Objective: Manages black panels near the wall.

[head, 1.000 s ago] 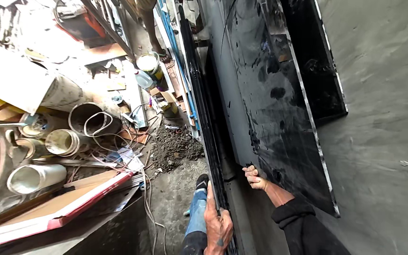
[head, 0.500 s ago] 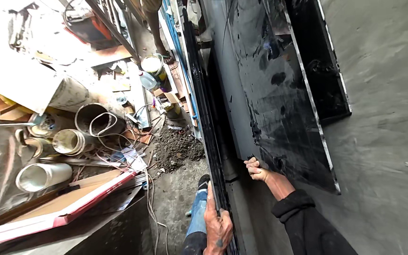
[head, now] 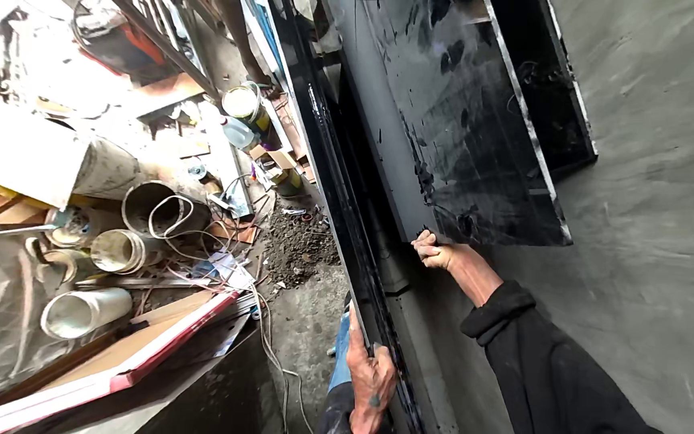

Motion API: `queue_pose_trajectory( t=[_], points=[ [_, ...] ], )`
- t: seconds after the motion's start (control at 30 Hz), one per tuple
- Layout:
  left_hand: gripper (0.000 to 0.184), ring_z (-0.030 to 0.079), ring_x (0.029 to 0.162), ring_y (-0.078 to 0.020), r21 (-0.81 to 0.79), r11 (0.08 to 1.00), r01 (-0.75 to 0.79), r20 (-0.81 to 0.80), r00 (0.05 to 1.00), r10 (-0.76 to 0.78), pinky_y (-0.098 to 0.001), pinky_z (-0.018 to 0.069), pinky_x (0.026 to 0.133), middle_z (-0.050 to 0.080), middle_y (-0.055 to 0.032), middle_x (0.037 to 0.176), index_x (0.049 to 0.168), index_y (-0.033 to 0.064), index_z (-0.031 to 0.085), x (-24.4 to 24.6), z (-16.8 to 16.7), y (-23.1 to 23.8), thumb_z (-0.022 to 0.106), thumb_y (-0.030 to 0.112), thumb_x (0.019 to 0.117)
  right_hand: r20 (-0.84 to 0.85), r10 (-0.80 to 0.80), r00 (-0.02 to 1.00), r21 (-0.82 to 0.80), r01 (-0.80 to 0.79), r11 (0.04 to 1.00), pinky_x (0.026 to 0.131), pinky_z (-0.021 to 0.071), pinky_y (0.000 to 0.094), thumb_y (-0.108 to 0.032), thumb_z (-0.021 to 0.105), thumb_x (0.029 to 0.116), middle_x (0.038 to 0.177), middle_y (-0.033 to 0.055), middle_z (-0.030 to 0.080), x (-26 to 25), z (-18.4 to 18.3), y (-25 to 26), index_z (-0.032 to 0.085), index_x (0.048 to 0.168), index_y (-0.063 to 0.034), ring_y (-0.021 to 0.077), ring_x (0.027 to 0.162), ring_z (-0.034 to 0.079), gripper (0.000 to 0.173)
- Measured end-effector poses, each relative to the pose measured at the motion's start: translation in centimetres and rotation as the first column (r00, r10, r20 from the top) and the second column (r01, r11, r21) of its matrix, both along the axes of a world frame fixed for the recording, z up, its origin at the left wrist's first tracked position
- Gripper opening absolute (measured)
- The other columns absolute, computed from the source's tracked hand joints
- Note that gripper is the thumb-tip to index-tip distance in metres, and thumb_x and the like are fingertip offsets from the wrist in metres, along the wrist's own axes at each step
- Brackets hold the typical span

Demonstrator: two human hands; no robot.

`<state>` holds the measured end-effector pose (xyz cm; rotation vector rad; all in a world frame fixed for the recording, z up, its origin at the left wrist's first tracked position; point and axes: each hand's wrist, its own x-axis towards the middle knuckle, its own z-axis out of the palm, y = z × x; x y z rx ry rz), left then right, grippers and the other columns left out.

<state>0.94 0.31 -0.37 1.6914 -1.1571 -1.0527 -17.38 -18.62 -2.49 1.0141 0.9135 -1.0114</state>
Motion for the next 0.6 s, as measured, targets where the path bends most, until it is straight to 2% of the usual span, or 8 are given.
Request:
queue_pose_trajectory(
  t=[0.03,0.17,0.27,0.37,0.6],
  points=[
    [0.076,0.055,0.136,-0.0127,0.001,1.000,0.001,-0.002,1.000,-0.001,-0.0196,0.0403,0.113,0.051,-0.0341,0.146,0.146,-0.0215,0.036,0.0,-0.1,0.0,0.053,-0.003,0.0750,-0.066,0.138,0.988,-0.040,-0.140,0.989,0.036,0.0282,0.0097,-0.005,0.027,0.1069,0.050,-0.0071,0.036,-0.1,-0.2,-0.2,0.041,0.073,-0.0145,-0.0019,0.035,0.030,0.038],
    [0.075,0.054,0.136,-0.0136,-0.012,1.000,-0.002,-0.008,1.000,0.002,-0.0203,0.0398,0.114,0.051,-0.0337,0.146,0.146,-0.0217,0.036,0.0,-0.3,0.0,0.053,-0.003,0.0749,-0.099,0.171,0.980,-0.149,-0.185,0.971,0.035,0.0298,0.0111,-0.011,0.024,0.1083,0.047,-0.0070,0.039,-0.7,-1.1,-0.9,0.041,0.067,-0.0156,-0.0009,0.034,0.033,0.045],
    [0.074,0.054,0.137,-0.0137,-0.010,1.000,-0.002,-0.002,1.000,0.002,-0.0204,0.0399,0.113,0.051,-0.0334,0.146,0.146,-0.0213,0.036,0.1,-0.2,-0.1,0.053,-0.002,0.0761,-0.141,0.185,0.973,-0.231,-0.214,0.949,0.035,0.0322,0.0118,-0.032,0.025,0.1116,0.049,-0.0059,0.039,-1.0,-1.9,-1.3,0.042,0.070,-0.0157,0.0007,0.035,0.035,0.048],
    [0.076,0.054,0.137,-0.0150,-0.014,1.000,0.012,-0.007,1.000,-0.012,-0.0217,0.0402,0.114,0.050,-0.0339,0.147,0.147,-0.0209,0.035,0.2,-0.2,0.0,0.053,-0.002,0.0760,-0.148,0.161,0.976,-0.244,-0.194,0.950,0.034,0.0328,0.0125,-0.046,0.025,0.1100,0.049,-0.0059,0.038,-0.9,-0.8,-1.8,0.043,0.071,-0.0161,0.0010,0.034,0.036,0.053],
    [0.077,0.055,0.136,-0.0135,0.013,1.000,0.004,0.004,1.000,-0.004,-0.0205,0.0398,0.113,0.051,-0.0339,0.146,0.148,-0.0209,0.034,-0.1,0.1,0.0,0.053,-0.004,0.0750,-0.219,0.183,0.958,-0.219,-0.231,0.948,0.033,0.0318,0.0128,-0.044,0.027,0.1108,0.048,-0.0055,0.037,-0.9,0.4,-2.7,0.043,0.072,-0.0152,0.0013,0.033,0.034,0.051]
  ],
)
